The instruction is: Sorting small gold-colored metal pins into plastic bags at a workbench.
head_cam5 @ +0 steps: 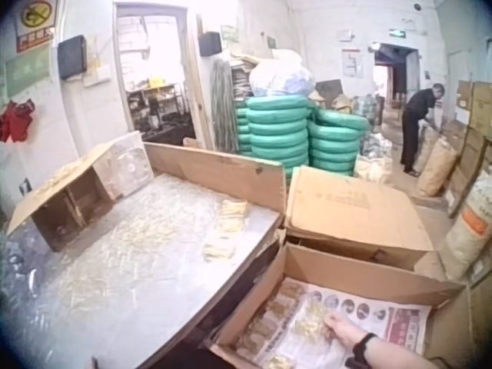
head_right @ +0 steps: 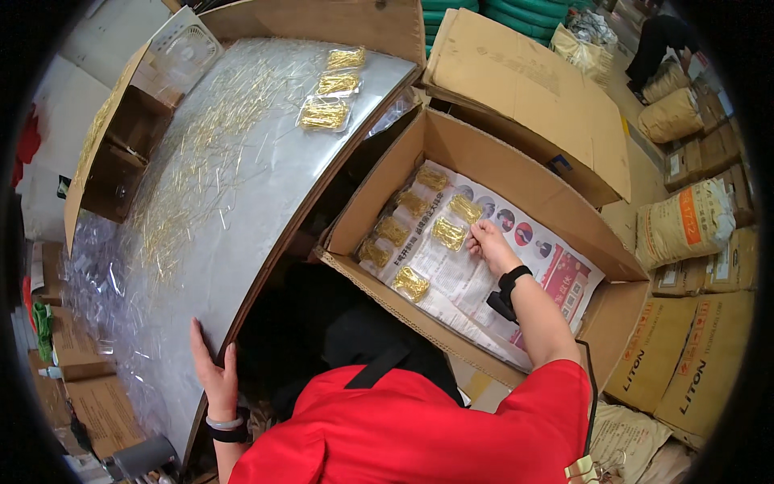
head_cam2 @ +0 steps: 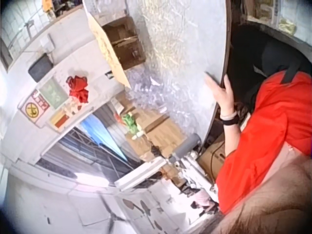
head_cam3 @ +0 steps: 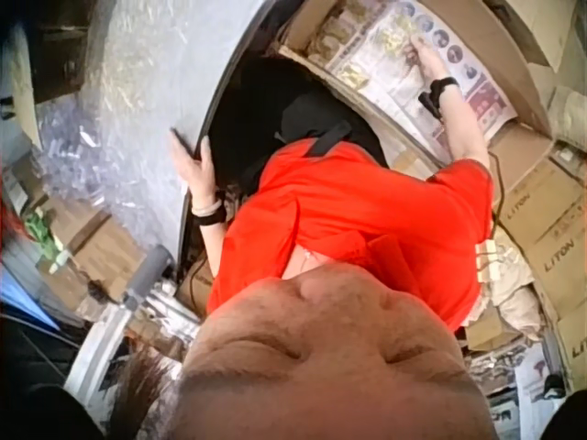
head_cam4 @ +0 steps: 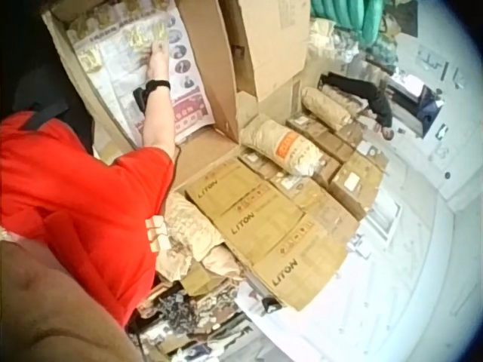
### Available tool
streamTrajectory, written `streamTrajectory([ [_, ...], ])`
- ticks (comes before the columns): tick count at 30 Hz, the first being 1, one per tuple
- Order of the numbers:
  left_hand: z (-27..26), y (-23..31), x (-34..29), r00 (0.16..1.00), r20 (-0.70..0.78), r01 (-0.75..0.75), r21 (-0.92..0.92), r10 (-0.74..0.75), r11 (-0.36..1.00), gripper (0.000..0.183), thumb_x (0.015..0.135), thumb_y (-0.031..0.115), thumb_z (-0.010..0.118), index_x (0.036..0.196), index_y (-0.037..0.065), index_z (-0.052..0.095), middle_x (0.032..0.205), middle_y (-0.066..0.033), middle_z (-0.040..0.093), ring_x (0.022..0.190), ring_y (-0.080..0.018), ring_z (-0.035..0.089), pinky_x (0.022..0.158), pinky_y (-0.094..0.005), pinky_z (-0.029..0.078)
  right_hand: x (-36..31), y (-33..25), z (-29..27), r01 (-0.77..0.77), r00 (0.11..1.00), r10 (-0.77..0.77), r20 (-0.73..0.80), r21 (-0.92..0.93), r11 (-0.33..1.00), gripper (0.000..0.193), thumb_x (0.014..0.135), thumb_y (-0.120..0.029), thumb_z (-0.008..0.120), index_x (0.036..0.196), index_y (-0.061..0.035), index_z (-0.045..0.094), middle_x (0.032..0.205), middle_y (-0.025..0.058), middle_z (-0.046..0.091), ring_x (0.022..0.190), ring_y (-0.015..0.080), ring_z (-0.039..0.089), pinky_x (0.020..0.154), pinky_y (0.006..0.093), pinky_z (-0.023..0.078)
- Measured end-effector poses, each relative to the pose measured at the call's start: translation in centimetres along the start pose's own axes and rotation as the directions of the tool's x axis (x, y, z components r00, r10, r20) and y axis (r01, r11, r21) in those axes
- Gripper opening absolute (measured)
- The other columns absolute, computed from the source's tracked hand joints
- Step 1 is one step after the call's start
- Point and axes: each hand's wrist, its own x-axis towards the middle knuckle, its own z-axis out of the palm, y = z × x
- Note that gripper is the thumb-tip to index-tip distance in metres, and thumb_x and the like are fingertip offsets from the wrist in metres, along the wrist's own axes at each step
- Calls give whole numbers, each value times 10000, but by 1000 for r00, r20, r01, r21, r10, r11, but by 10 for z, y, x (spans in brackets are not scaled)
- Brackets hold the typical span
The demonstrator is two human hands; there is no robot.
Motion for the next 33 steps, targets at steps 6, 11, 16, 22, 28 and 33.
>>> streamTrajectory([
  [6,2,-1,0,999,-24,-31,38,32,999,780,857,20,709,1540,-17,335,1557,-232,408,1435,-411,398,1187,-438,321,30,-9,-11,-31,999,28,-40,-68,997,185,1075,-231,528,973,-78,537,795,23,604,634,100,595,561,239,518],
  [11,5,-1,1,998,-37,-47,71,49,996,778,852,22,712,1538,-14,345,1545,-233,423,1422,-418,412,1176,-448,335,32,-10,-8,-62,996,57,-74,-70,996,203,1065,-264,550,998,-73,540,805,14,591,610,98,585,518,237,515],
  [16,6,-1,0,998,-44,-47,88,51,995,790,849,43,723,1540,-13,344,1534,-244,429,1410,-429,421,1167,-454,346,10,-13,1,21,944,-97,-316,-235,972,315,1004,-347,650,983,-44,565,750,-1,571,617,77,553,501,242,457],
  [22,10,-3,0,994,-59,-90,108,97,990,807,840,81,737,1538,-16,345,1526,-255,433,1403,-435,426,1165,-468,347,-25,-12,54,339,889,-451,78,-774,535,254,907,-291,703,980,-48,712,880,137,726,804,273,699,758,381,544],
  [28,9,-3,1,988,-43,-136,183,146,974,805,823,111,744,1521,-24,365,1508,-254,450,1391,-438,440,1185,-519,320,-13,5,107,404,857,-403,322,-905,135,201,882,-213,653,981,-67,748,943,193,730,859,386,700,805,465,564],
  [33,10,-5,1,985,-55,-151,197,165,969,804,824,108,743,1524,-13,366,1519,-244,448,1394,-439,435,1187,-516,320,0,17,114,346,885,-371,282,-931,118,197,877,-207,641,960,-63,747,916,195,729,854,398,695,792,476,560],
])
